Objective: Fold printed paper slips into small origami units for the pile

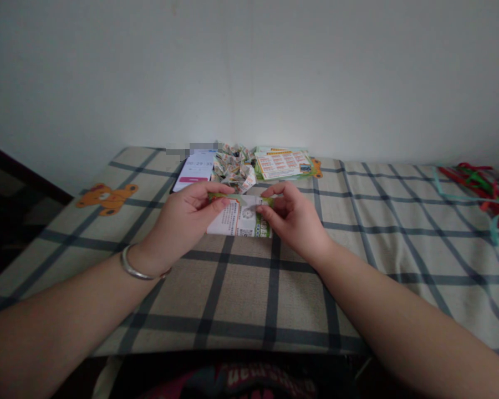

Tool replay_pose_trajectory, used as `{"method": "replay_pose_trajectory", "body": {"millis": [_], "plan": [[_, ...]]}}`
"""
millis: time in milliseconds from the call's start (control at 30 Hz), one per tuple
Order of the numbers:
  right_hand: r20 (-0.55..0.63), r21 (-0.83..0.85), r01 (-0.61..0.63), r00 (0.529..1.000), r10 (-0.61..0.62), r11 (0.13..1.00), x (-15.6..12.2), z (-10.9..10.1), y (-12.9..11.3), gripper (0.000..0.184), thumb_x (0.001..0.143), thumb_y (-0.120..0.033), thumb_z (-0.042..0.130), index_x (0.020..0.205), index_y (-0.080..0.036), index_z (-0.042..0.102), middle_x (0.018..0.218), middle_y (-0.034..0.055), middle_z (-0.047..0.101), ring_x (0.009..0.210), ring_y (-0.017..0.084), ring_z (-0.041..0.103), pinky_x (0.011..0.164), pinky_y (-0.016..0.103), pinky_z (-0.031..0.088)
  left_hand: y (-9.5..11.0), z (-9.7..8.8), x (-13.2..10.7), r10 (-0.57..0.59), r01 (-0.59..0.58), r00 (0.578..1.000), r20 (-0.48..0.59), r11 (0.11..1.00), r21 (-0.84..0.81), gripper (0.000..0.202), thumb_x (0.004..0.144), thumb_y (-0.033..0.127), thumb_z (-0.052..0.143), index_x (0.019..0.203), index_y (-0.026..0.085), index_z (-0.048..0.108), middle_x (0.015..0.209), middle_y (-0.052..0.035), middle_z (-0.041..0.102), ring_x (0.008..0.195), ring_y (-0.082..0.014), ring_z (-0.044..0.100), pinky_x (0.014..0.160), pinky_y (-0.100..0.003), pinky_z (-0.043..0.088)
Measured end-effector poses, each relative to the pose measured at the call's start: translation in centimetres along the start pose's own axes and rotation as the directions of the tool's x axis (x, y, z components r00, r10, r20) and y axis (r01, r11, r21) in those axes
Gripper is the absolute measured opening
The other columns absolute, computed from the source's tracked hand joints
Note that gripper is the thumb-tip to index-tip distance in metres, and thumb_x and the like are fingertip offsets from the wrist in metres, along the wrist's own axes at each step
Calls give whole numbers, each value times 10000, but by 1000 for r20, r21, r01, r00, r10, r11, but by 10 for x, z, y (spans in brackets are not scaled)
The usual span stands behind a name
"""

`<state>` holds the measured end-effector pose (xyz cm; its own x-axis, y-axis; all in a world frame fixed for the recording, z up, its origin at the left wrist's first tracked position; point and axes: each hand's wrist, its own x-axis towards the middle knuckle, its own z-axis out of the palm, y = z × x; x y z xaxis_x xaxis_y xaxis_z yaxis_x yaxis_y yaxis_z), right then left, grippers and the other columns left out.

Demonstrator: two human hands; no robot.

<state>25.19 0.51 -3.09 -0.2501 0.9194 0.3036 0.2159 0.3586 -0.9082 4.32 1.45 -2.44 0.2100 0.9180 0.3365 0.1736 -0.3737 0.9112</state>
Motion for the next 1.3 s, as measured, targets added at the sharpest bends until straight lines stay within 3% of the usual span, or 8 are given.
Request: {"method": "replay_pose_trajectory", "body": {"millis": [200, 367, 567, 700, 800, 933, 1133, 1300], "plan": [[-65, -18, 5, 998, -6, 1000, 4, -1, 1, 244, 839, -353, 660, 876, -251, 441, 631, -65, 523, 500, 97, 467, 450, 238, 342, 3, 1, -1, -19, 19, 1000, -22, 1000, 0, 185, 848, 205, 599, 1014, 203, 681, 870, -14, 695, 669, -102, 611, 543, -195, 486], [-25, -9, 7, 1000, -7, 1000, 3, -2, 6, 266, 834, -382, 664, 846, -249, 434, 597, -78, 481, 484, 90, 435, 441, 233, 303, 2, -1, 2, -23, 21, 998, -63, 1000, -21, 165, 862, 218, 575, 996, 188, 667, 861, -15, 691, 673, -103, 617, 549, -197, 493], [-22, -119, 69, 997, -72, 991, 2, -3, 5, 275, 859, -308, 646, 1094, -250, 516, 607, -84, 462, 480, 85, 412, 433, 231, 298, -6, -4, 6, -19, 19, 1000, -3, 999, -48, 189, 841, 227, 617, 1018, 177, 661, 934, -40, 709, 764, -129, 656, 624, -229, 530], [-49, -171, 80, 995, -89, 982, 1, -2, 2, 185, 861, -293, 647, 1024, -234, 583, 585, -77, 448, 471, 79, 390, 421, 233, 284, -3, -2, 4, -25, 24, 1000, -14, 997, -75, 202, 846, 224, 609, 1040, 178, 643, 918, -33, 710, 747, -122, 658, 613, -219, 525], [-86, -69, 52, 995, -58, 996, 1, 0, -1, 164, 850, -289, 656, 986, -234, 584, 624, -55, 524, 490, 86, 457, 426, 230, 337, -2, 0, 4, -92, 88, 996, -18, 984, -155, 242, 882, 244, 555, 1113, 184, 592, 862, -17, 707, 694, -116, 655, 581, -214, 524], [-155, 16, 32, 988, -29, 999, 1, 2, -2, 153, 837, -305, 671, 932, -236, 574, 682, -24, 604, 502, 98, 522, 421, 235, 409, -7, -1, 5, -122, 124, 991, 51, 991, -54, 233, 904, 348, 532, 910, 146, 648, 772, -32, 684, 682, -136, 637, 545, -222, 508], [-214, -50, 38, 976, -48, 998, 3, 0, 1, 183, 839, -352, 666, 952, -238, 578, 635, -32, 574, 475, 98, 501, 393, 227, 386, -4, 3, 3, -158, 177, 978, 139, 974, -141, 183, 884, 228, 531, 1030, 151, 610, 920, -53, 706, 725, -135, 650, 522, -202, 532], [-198, -121, 79, 975, -102, 989, 2, -1, 6, 127, 869, -306, 627, 968, -242, 581, 617, -45, 543, 464, 88, 471, 395, 218, 342, 0, 4, 2, -130, 139, 987, 100, 986, -95, 156, 904, 226, 508, 986, 147, 615, 839, -30, 672, 643, -101, 612, 480, -167, 512]]}}
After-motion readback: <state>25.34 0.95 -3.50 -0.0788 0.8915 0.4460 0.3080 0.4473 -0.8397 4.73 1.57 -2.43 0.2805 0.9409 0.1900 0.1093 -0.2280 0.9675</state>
